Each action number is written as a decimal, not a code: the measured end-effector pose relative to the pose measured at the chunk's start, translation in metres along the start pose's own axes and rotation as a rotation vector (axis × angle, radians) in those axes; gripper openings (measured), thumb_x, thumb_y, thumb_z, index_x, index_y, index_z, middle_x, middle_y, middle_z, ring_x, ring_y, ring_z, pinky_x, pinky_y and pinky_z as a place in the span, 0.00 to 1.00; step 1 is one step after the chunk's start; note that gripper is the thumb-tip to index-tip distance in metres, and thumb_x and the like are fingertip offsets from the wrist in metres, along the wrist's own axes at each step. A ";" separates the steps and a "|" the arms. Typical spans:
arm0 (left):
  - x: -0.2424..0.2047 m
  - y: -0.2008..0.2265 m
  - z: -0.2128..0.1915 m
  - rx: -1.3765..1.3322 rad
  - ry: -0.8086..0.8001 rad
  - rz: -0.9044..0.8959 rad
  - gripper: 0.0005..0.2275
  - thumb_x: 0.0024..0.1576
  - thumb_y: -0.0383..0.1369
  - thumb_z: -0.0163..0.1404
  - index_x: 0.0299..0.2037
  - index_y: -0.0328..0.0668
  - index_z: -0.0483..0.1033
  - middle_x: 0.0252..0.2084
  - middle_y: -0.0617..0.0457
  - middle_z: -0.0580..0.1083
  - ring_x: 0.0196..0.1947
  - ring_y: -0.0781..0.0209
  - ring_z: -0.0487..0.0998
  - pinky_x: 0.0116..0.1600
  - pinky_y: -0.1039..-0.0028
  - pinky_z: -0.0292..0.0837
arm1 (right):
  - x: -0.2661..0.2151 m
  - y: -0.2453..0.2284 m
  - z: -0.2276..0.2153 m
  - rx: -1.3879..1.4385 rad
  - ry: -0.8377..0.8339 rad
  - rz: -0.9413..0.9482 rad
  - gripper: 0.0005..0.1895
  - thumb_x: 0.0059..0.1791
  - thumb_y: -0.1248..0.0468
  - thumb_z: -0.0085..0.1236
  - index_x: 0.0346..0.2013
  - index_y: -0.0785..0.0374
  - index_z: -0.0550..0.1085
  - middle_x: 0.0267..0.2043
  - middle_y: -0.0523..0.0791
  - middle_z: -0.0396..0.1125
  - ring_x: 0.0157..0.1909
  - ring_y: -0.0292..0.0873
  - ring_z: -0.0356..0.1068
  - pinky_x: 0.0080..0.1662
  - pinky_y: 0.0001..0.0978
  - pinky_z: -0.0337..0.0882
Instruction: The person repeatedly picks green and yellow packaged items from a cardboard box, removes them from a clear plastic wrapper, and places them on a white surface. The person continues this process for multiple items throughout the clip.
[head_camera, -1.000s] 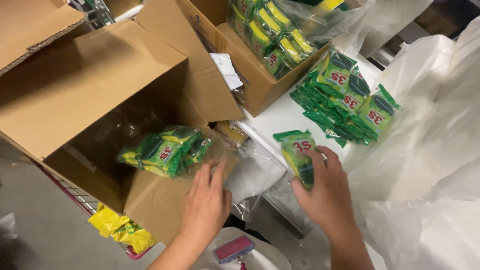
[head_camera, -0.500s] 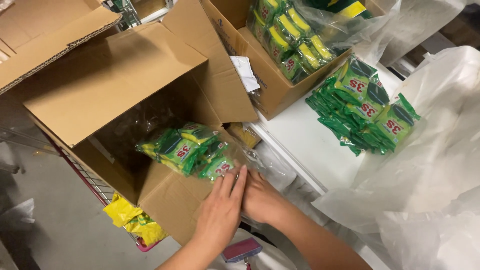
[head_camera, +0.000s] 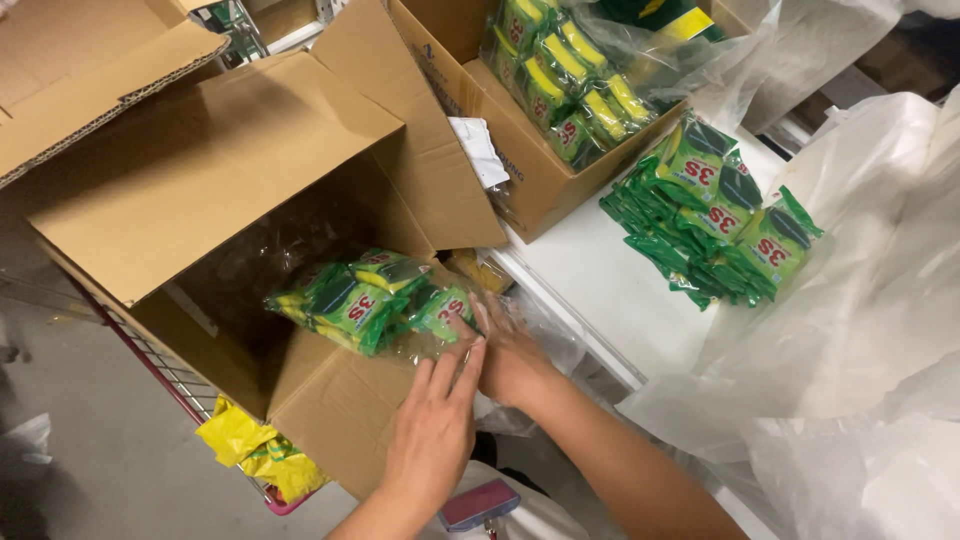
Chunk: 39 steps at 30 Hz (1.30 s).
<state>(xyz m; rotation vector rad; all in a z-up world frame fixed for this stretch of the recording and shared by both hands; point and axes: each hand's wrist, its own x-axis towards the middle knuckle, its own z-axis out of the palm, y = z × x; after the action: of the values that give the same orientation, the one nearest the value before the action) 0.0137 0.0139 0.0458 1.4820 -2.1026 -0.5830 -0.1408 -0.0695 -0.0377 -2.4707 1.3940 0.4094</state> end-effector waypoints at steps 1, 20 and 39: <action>0.003 -0.001 -0.001 -0.012 -0.003 -0.009 0.36 0.42 0.17 0.50 0.67 0.36 0.62 0.60 0.45 0.67 0.52 0.42 0.69 0.49 0.61 0.73 | -0.006 0.003 -0.002 0.049 0.028 -0.014 0.39 0.52 0.58 0.46 0.76 0.59 0.47 0.78 0.60 0.31 0.79 0.63 0.31 0.72 0.53 0.36; 0.015 -0.004 0.013 -0.090 0.135 -0.031 0.19 0.50 0.21 0.53 0.54 0.40 0.77 0.54 0.49 0.71 0.45 0.49 0.74 0.46 0.59 0.74 | -0.022 0.223 -0.125 0.314 0.708 1.049 0.48 0.45 0.32 0.60 0.72 0.49 0.58 0.71 0.63 0.46 0.69 0.68 0.47 0.62 0.58 0.55; 0.002 -0.006 0.003 -0.150 0.095 -0.081 0.25 0.48 0.23 0.54 0.60 0.39 0.71 0.55 0.46 0.68 0.55 0.43 0.70 0.51 0.57 0.72 | -0.148 0.098 -0.166 0.580 0.399 -0.107 0.31 0.38 0.57 0.69 0.56 0.56 0.75 0.49 0.45 0.71 0.48 0.45 0.74 0.44 0.35 0.77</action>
<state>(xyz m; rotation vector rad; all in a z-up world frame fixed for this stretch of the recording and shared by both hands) 0.0154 0.0107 0.0398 1.4854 -1.8919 -0.6714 -0.2802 -0.0640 0.1614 -2.1784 1.2669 -0.4763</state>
